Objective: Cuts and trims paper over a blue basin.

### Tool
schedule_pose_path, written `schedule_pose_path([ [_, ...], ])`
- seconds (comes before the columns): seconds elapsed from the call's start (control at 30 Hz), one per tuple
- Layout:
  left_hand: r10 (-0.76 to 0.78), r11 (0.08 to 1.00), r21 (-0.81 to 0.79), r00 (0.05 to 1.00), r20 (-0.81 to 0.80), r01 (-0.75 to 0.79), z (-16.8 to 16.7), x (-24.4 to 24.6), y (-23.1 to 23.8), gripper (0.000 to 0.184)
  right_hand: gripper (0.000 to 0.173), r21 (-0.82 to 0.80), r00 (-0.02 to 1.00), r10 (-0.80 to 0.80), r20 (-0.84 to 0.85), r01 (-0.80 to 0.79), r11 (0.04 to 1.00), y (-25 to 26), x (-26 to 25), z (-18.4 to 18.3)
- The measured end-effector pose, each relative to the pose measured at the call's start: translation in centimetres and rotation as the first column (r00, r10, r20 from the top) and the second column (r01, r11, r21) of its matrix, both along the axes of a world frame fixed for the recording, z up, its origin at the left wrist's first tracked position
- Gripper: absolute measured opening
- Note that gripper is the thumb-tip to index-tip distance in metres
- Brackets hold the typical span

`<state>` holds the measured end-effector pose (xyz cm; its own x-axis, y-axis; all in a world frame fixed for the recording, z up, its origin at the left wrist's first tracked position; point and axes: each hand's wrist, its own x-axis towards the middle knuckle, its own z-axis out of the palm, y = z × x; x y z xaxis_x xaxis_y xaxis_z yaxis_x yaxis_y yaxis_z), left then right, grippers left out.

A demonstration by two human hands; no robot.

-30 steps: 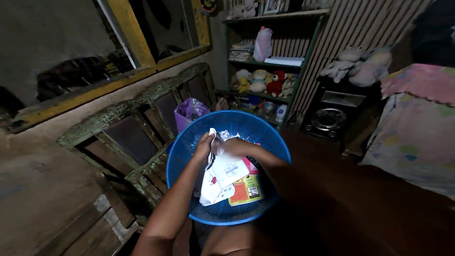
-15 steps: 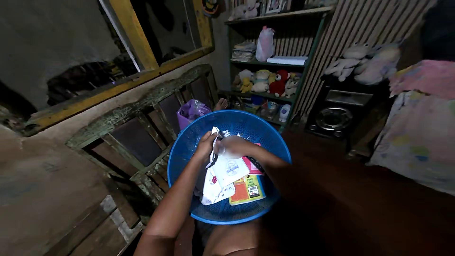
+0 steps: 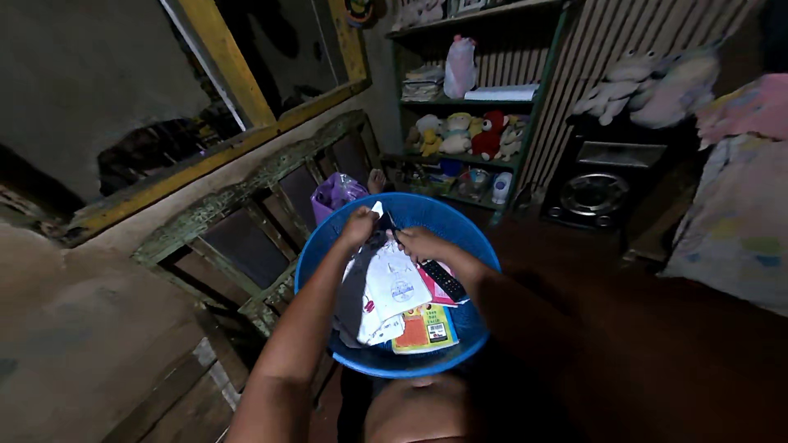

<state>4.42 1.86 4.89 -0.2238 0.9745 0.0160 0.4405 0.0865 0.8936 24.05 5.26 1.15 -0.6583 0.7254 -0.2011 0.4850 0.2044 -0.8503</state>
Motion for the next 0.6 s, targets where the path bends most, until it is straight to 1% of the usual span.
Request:
schedule_pose_path([
  [0.1, -0.006, 1.000, -0.022, 0.997, -0.076, 0.004, -0.4, -0.2, 0.6, 0.028, 0.074, 0.055, 0.997, -0.004, 0.071, 0.000, 0.998, 1.3, -0.3, 0.3],
  [0.17, 0.009, 1.000, -0.019, 0.998, -0.057, -0.010, -2.3, -0.6, 0.3, 0.033, 0.075, 0.111, 0.996, -0.003, 0.085, -0.007, 0.994, 1.5, -0.1, 0.0],
  [0.23, 0.043, 0.998, 0.047, 0.999, -0.002, -0.042, -4.9, -0.8, 0.3, 0.033, 0.073, 0.162, 0.998, -0.005, 0.070, -0.006, 0.987, 1.4, 0.5, -0.2],
  [0.27, 0.043, 0.995, 0.087, 0.999, -0.004, -0.042, -6.3, -0.8, 0.3, 0.032, 0.072, 0.195, 0.998, -0.007, 0.061, -0.006, 0.981, 1.3, 1.0, -0.8],
  [0.33, -0.013, 0.990, 0.136, 0.996, -0.084, 0.024, -8.4, -1.0, -0.3, 0.032, 0.071, 0.261, 0.996, -0.006, 0.084, -0.016, 0.965, 0.9, 2.1, -1.8],
  [0.37, -0.050, 0.986, 0.147, 0.987, -0.150, 0.073, -8.8, -1.1, -0.6, 0.032, 0.069, 0.297, 0.995, -0.005, 0.100, -0.025, 0.955, 0.5, 2.7, -1.6],
  [0.4, -0.073, 0.982, 0.158, 0.977, -0.200, 0.106, -8.7, -1.3, -1.1, 0.032, 0.066, 0.330, 0.994, 0.000, 0.106, -0.035, 0.943, 0.0, 3.2, -1.3],
  [0.43, -0.077, 0.978, 0.174, 0.974, -0.212, 0.115, -8.4, -1.4, -1.6, 0.032, 0.064, 0.350, 0.996, 0.010, 0.087, -0.040, 0.936, -0.5, 3.5, -0.9],
  [0.53, -0.032, 0.967, 0.247, 0.990, -0.134, 0.064, -6.5, -1.2, -2.4, 0.030, 0.060, 0.374, 1.000, 0.023, 0.005, -0.024, 0.927, -1.3, 3.6, -0.4],
  [0.6, -0.040, 0.953, 0.295, 0.994, -0.101, 0.068, -5.4, -1.0, -3.0, 0.027, 0.059, 0.388, 1.000, 0.026, 0.012, -0.028, 0.921, -1.7, 3.7, -0.3],
])
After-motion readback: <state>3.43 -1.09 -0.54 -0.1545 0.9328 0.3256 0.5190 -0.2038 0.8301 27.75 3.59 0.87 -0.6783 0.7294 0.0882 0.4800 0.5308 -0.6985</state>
